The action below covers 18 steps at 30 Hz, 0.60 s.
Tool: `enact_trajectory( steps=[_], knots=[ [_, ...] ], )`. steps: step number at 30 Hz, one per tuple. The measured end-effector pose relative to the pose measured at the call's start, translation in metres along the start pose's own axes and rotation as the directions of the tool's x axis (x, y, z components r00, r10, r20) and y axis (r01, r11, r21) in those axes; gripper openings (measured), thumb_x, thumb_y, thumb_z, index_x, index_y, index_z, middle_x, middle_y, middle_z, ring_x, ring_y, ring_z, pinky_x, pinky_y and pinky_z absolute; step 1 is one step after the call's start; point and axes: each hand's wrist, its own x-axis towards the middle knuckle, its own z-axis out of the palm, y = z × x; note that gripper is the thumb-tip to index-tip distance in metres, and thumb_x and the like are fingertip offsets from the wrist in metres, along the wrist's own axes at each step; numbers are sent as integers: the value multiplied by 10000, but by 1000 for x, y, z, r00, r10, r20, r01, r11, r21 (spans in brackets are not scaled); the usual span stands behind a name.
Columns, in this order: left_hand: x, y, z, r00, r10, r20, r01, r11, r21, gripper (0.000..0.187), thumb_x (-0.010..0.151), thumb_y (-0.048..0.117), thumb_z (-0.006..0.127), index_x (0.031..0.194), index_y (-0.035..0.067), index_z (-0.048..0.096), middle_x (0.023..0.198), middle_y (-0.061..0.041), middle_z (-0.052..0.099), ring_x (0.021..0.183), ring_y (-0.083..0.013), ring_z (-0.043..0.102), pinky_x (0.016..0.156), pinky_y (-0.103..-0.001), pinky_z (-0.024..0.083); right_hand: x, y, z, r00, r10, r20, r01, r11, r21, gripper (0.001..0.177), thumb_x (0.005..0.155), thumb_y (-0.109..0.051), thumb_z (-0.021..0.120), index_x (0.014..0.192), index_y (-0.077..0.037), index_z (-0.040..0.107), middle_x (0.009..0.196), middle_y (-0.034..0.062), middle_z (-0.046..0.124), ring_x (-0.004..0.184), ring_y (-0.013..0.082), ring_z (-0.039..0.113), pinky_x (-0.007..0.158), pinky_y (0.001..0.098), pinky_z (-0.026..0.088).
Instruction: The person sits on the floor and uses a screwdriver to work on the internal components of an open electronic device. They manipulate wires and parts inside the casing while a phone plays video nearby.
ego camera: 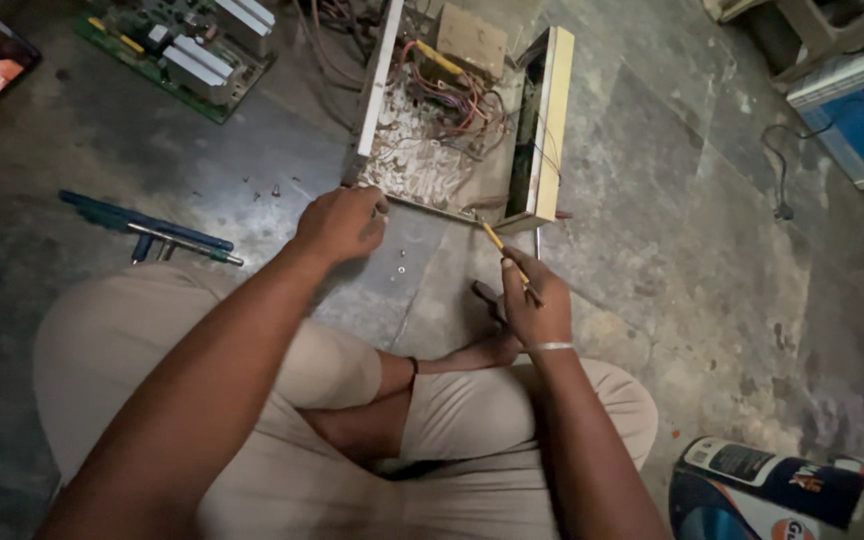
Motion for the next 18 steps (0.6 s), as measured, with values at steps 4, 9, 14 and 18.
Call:
enact_trajectory(
  steps=[4, 9, 14, 18],
  knots=[
    [3, -1, -3, 999, 42, -12, -43, 997, -62, 274, 846, 293, 676, 1057, 120, 703, 930, -142, 739, 912, -385, 692, 806, -498, 541, 6, 1, 0, 997, -82, 2, 82, 997, 2, 332, 978, -261, 614, 1197, -40, 730, 1059, 227, 753, 1006, 352, 745, 877, 404, 553],
    [1, 2, 1, 999, 25, -33, -26, 999, -23, 241, 862, 300, 687, 1033, 133, 715, 956, -156, 732, 924, -397, 686, 813, -511, 537, -4, 6, 7, 999, -43, -14, 42, 999, -30, 333, 995, -260, 588, 1208, -45, 728, 1066, 229, 743, 996, 378, 729, 864, 405, 551],
    [3, 3, -6, 1000, 27, -10, -27, 998, -50, 262, 843, 276, 672, 1052, 122, 708, 924, -161, 734, 924, -399, 685, 826, -513, 535, -7, 8, 11, 983, -175, 58, 176, 984, -19, 358, 1005, -225, 574, 1266, -2, 677, 1145, 262, 710, 1076, 409, 696, 945, 424, 530],
    [-2, 5, -2, 1000, 9, 3, -9, 1000, -1, 238, 861, 282, 671, 1037, 129, 721, 971, -167, 734, 958, -395, 687, 848, -509, 536, -13, 12, 13, 982, -180, 62, 179, 984, 24, 378, 1008, -207, 556, 1306, 2, 655, 1197, 266, 697, 1110, 412, 684, 971, 424, 520]
  ],
)
